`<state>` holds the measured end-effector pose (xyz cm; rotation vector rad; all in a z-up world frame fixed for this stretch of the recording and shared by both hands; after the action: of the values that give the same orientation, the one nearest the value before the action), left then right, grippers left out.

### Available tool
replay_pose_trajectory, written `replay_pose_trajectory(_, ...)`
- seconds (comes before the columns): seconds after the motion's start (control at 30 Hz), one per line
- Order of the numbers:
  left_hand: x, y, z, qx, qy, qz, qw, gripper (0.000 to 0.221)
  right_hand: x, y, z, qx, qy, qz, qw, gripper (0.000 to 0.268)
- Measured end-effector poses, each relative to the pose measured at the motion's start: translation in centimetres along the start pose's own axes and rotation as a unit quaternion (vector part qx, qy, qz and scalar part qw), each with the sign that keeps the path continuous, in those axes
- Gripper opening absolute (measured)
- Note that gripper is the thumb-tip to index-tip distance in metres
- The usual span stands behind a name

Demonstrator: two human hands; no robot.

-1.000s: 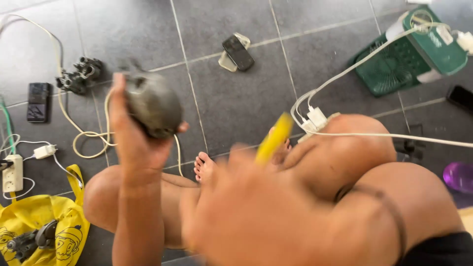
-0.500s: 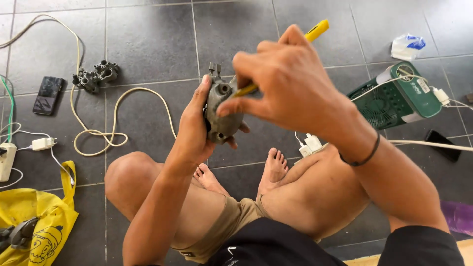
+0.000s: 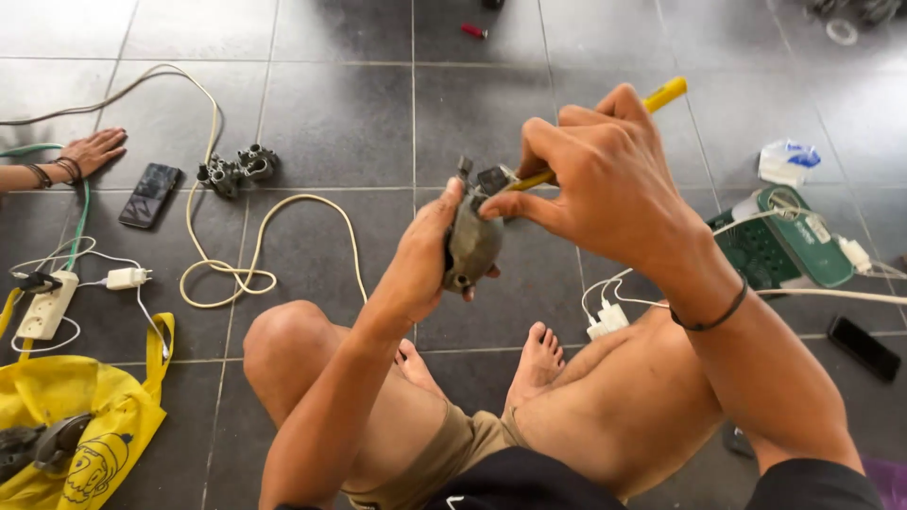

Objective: Cleaning a motorcycle engine part using a small hand tool while sitting on the floor.

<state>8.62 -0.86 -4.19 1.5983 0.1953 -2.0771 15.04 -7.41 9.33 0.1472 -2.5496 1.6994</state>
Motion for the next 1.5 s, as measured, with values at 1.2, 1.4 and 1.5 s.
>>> replay_pose_trajectory(1.2,1.8,-0.1,1.2,0.037,-0.024,0.081,0.996,0.061,2.1,0.8,1.6,-0.017,-0.036,-0.083,0.996,0.055)
replay_pose_trajectory(1.4,1.6,-0.8,0.6,0.026,-0.012,0.099,0.995,0.061,1.7,0.5,1.1,-0.007,-0.04,-0.093,0.995,0.054)
replay_pose_trajectory(1.5,1.6,-0.6,1.1,0.03,-0.01,0.095,0.995,0.058,3.1,1.1,1.8,-0.005,-0.045,-0.072,0.996,0.057)
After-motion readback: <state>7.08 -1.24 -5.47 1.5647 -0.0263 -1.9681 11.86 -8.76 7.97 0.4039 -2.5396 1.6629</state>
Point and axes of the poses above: each hand's wrist, its own z-axis away from the middle knuckle, its own y-axis out of the palm, x = y × z, the point moved 10 cm from there along -z, towards the middle knuckle, and after that the axes turned 13 degrees about -z, right-handed, at the moved point
